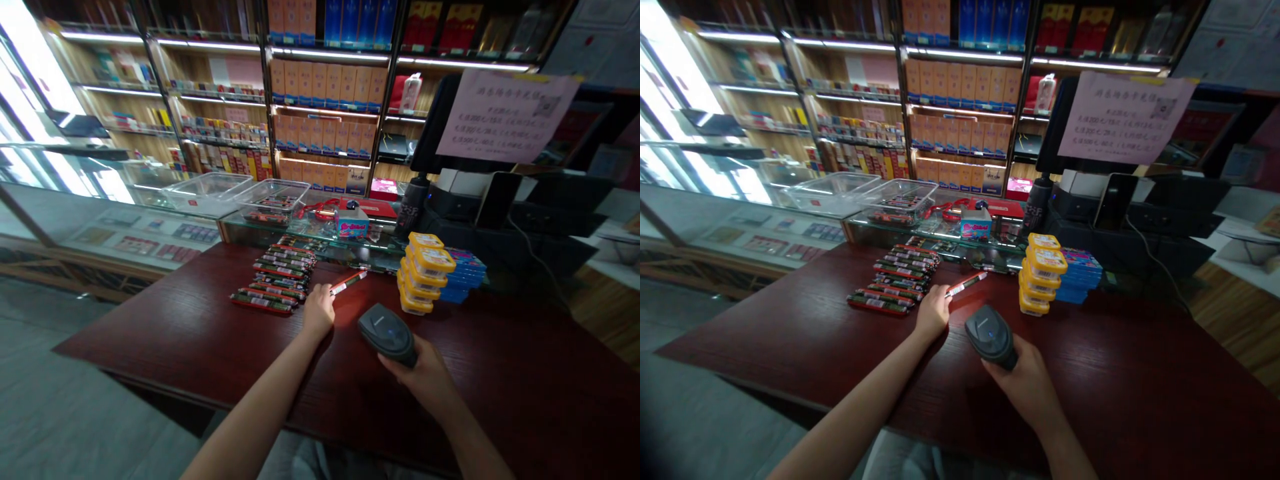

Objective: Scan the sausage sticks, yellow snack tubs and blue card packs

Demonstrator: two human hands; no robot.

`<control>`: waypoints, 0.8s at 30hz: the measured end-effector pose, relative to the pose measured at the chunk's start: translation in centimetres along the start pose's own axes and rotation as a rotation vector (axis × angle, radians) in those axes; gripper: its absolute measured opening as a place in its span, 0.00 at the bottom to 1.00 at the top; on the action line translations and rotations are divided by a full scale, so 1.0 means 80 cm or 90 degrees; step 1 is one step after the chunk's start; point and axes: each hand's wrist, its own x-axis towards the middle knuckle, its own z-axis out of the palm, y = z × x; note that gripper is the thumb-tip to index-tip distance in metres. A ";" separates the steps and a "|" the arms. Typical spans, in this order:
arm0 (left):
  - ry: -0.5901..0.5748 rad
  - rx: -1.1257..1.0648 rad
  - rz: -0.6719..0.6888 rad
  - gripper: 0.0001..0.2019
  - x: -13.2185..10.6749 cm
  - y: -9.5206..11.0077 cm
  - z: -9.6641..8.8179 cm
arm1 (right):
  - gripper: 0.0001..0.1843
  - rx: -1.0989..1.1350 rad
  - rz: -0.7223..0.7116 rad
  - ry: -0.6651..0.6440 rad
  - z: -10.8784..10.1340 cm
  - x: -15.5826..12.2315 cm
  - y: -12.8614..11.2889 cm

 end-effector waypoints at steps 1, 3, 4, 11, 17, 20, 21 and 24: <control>-0.004 -0.002 0.005 0.11 0.000 0.000 0.000 | 0.20 -0.002 -0.001 -0.001 0.000 0.000 -0.001; -0.007 -0.005 0.012 0.10 -0.001 0.001 -0.001 | 0.20 -0.004 -0.003 -0.002 0.000 0.001 -0.002; -0.004 -0.004 0.013 0.10 -0.001 0.002 -0.001 | 0.19 -0.006 -0.006 -0.002 0.000 0.001 -0.002; 0.000 -0.003 0.000 0.11 -0.002 0.002 -0.001 | 0.18 -0.153 -0.039 0.011 -0.009 0.009 0.010; -0.003 -0.005 0.030 0.11 -0.007 0.005 -0.006 | 0.15 -0.512 -0.070 0.076 -0.012 0.015 0.039; -0.002 -0.006 0.048 0.13 -0.009 0.005 -0.009 | 0.14 -0.597 -0.123 0.079 -0.009 0.014 0.055; -0.001 -0.011 0.048 0.14 -0.009 0.005 -0.010 | 0.14 -0.609 -0.133 0.077 -0.009 0.013 0.059; 0.009 -0.031 0.037 0.13 -0.003 0.000 -0.018 | 0.14 -0.603 -0.147 0.074 -0.010 0.011 0.068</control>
